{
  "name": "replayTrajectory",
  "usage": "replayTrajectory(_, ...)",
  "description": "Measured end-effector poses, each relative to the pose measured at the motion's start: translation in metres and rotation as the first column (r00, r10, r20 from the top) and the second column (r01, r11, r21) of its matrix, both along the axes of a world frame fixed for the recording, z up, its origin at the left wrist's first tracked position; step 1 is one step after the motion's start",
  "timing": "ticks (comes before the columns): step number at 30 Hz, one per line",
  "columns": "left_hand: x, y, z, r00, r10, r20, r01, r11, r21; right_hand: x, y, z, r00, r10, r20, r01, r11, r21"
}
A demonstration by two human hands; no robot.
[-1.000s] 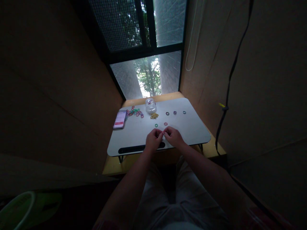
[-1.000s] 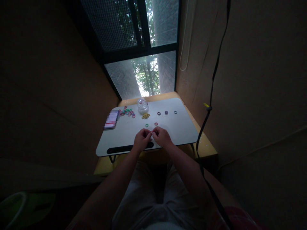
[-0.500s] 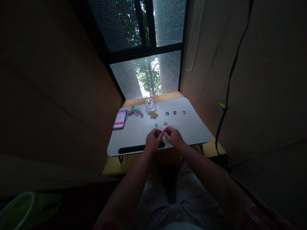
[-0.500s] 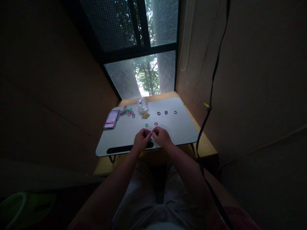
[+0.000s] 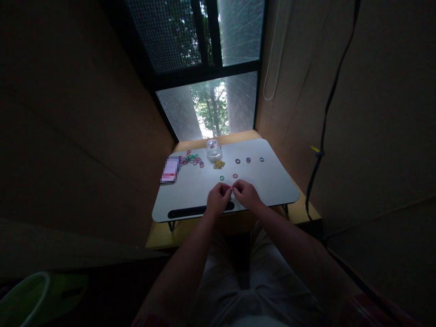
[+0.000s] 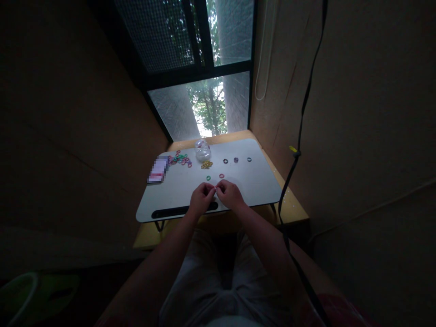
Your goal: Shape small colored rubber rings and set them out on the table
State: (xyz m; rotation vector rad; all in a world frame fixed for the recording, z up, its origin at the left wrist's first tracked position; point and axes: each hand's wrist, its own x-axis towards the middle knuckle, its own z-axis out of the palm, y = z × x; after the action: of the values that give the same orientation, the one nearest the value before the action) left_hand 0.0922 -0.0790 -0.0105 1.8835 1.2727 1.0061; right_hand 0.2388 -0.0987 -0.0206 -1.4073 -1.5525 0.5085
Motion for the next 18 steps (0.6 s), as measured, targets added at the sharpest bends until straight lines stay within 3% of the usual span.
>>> replayTrajectory(18, 0.0001, -0.0014, 0.0002, 1.0, -0.001, 0.018, 0.001, 1.0, -0.022, 0.0, 0.0018, -0.0032, 1.0, 0.002, -0.01, -0.002, 1.0, -0.01)
